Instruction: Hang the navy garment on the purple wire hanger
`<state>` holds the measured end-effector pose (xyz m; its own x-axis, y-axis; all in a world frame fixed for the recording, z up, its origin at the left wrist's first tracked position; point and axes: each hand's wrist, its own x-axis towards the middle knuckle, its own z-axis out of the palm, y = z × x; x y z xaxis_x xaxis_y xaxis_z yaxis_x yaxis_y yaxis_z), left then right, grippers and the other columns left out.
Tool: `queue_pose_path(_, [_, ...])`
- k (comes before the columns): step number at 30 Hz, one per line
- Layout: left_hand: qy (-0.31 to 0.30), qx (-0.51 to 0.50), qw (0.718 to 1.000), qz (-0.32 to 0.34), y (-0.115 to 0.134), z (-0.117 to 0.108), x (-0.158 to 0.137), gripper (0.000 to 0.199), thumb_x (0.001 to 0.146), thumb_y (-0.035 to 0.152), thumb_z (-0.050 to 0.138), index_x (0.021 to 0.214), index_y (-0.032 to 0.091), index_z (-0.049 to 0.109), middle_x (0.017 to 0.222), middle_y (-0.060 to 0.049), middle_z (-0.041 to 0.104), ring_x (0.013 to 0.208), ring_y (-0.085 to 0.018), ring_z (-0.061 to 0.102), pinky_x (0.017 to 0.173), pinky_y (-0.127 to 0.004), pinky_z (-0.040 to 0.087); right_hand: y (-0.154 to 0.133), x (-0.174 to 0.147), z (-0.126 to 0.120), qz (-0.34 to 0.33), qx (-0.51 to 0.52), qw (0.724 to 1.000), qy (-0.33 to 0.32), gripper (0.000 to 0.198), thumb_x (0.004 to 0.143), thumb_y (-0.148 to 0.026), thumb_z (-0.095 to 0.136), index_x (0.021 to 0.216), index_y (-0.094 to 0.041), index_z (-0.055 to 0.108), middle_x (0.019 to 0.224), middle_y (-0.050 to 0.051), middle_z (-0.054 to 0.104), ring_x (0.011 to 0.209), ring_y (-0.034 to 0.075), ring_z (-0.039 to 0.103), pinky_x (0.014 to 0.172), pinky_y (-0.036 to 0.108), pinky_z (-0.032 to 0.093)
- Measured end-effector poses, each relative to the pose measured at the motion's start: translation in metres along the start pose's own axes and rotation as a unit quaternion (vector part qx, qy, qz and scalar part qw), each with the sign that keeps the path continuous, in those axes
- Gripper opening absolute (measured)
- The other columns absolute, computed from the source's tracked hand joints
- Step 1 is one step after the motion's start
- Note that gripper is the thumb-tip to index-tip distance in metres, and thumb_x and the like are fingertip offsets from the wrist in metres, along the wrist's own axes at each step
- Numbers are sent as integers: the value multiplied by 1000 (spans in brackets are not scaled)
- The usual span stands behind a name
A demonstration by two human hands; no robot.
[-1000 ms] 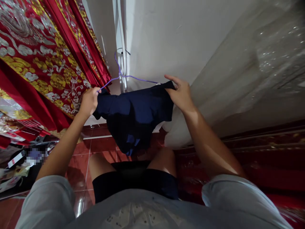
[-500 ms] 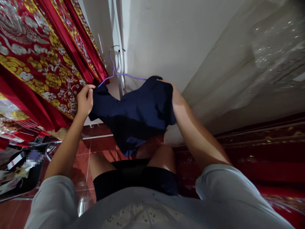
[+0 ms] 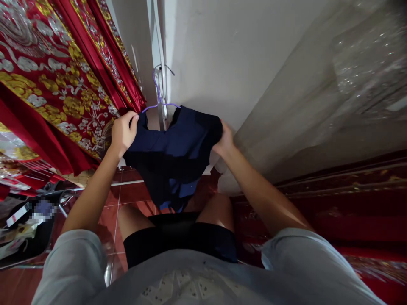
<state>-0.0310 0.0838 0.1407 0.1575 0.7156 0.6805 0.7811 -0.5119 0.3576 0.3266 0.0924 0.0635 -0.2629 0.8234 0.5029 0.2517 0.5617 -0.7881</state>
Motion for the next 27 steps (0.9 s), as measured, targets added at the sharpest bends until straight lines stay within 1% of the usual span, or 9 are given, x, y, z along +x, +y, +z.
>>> queue_pose_path(3, [26, -8, 1000, -6, -2, 3, 1, 24, 101, 39, 50, 92, 22, 64, 82, -5, 67, 85, -21, 66, 85, -30, 48, -16, 11, -25, 44, 34, 994, 98, 92, 97, -75, 3, 90, -18, 74, 78, 13, 74, 116, 28, 67, 97, 48, 54])
queue_pose_path(7, [31, -23, 999, -1, -15, 2, 6, 13, 97, 35, 55, 98, 23, 60, 81, -3, 64, 82, -20, 66, 83, -30, 49, -70, 27, -33, 90, 29, 979, 181, 97, 96, -70, -3, 101, -16, 78, 104, 17, 76, 126, 32, 63, 96, 54, 47])
queue_pose_path(10, [20, -39, 999, -6, -23, -2, 4, 11, 90, 28, 61, 101, 24, 58, 77, 0, 61, 78, -18, 65, 81, -31, 51, -105, 21, -18, 90, 63, 989, 102, 99, 92, -75, -5, 105, -22, 77, 115, 15, 74, 129, 32, 62, 96, 55, 50])
queue_pose_path(12, [34, -78, 996, -14, -22, -2, -1, 7, 86, 22, 60, 92, 24, 57, 76, 0, 62, 77, -18, 66, 79, -31, 52, -115, 10, -3, 79, 144, 985, -60, 89, 85, -88, 20, 100, -21, 77, 116, 15, 73, 126, 36, 62, 96, 55, 54])
queue_pose_path(14, [41, -132, 990, -20, -15, -1, -8, 6, 82, 18, 56, 79, 22, 56, 74, -1, 64, 75, -19, 67, 75, -31, 53, -111, -1, 13, 68, 197, 954, -217, 70, 77, -82, 56, 103, -19, 76, 123, 15, 72, 125, 36, 63, 100, 54, 55])
queue_pose_path(16, [26, -175, 984, -19, -1, 3, -15, 11, 77, 15, 51, 69, 21, 56, 71, -2, 65, 71, -18, 66, 70, -31, 52, -96, -11, 33, 65, 193, 940, -274, 57, 77, -59, 72, 120, -21, 72, 134, 13, 67, 127, 34, 62, 106, 53, 53])
queue_pose_path(19, [-34, -220, 975, 8, 31, 10, -25, 15, 72, 13, 48, 67, 20, 60, 71, -3, 67, 71, -18, 66, 71, -32, 54, -60, -23, 67, 43, 92, 976, -193, 75, 76, -39, 72, 147, -25, 53, 151, 12, 54, 139, 34, 52, 115, 57, 46])
queue_pose_path(23, [-137, -310, 938, 76, 82, 28, -36, 17, 77, 12, 48, 72, 20, 62, 80, -4, 71, 79, -18, 70, 83, -36, 56, -24, -34, 106, -33, -93, 992, -81, 107, 70, -34, 75, 163, -23, 24, 171, 12, 20, 159, 42, 14, 129, 64, 18])
queue_pose_path(27, [-140, -412, 896, 91, 114, 51, -41, 17, 89, 15, 53, 75, 20, 61, 87, -5, 73, 90, -18, 72, 95, -39, 56, -14, -32, 122, -71, -144, 985, -68, 81, 78, -40, 68, 153, -26, 41, 161, 11, 40, 156, 41, 22, 130, 62, 13])
